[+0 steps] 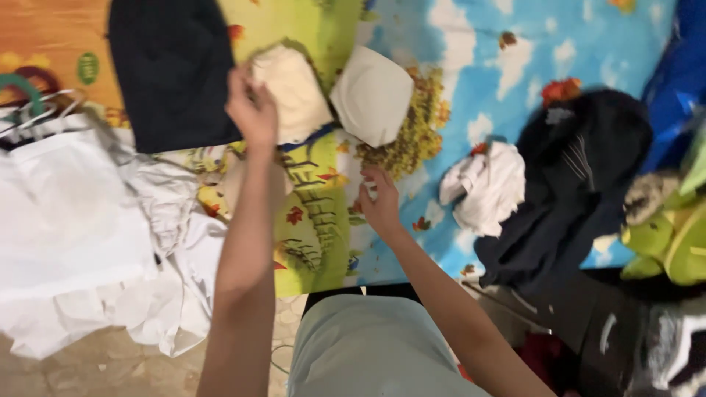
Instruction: Folding several items of clothing including a pink shirt, black pants, a floral pattern garment, and smaller items on a bed.
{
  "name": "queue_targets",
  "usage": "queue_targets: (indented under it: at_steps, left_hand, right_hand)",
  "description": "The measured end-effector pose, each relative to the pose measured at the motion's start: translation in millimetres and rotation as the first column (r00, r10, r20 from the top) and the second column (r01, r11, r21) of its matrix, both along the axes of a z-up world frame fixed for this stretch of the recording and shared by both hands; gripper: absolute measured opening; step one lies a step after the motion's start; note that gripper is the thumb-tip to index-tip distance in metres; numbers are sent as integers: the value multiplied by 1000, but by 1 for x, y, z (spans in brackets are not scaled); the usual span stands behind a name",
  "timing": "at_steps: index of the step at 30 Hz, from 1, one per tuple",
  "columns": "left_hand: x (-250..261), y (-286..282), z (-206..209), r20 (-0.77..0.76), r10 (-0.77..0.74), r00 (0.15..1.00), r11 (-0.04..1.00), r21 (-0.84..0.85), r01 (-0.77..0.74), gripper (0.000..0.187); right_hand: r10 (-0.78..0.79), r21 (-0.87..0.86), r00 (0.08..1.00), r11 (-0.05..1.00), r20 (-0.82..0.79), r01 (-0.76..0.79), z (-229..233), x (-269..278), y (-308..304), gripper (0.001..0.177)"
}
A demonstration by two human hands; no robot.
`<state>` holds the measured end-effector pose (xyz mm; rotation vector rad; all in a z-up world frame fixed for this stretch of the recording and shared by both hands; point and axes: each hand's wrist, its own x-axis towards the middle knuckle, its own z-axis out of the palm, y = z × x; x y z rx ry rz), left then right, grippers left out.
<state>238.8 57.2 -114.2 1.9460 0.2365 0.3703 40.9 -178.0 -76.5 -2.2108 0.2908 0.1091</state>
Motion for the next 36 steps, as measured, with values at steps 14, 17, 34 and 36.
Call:
queue_targets:
  at_steps: [14, 17, 34, 36]
  left_hand:
    - [-37, -56, 22, -301, -457, 837, 742, 390, 545, 72]
    - [-62, -71, 43, -223, -429, 876, 751, 450, 482, 74]
    - [-276, -264, 144, 76, -677, 732, 718, -147, 680, 63]
    - [-281, -269, 144, 76, -689, 721, 708, -144, 691, 56]
  right_hand:
    - [-477, -637, 877, 661, 49, 396, 15, -76, -195, 100]
    - [-278, -526, 960, 820, -19, 227, 48, -87, -186, 117]
    - [-410, 363, 909, 860, 73, 359, 86, -152, -211, 10]
    - [-345, 483, 933, 837, 101, 258, 122, -147, -202, 12]
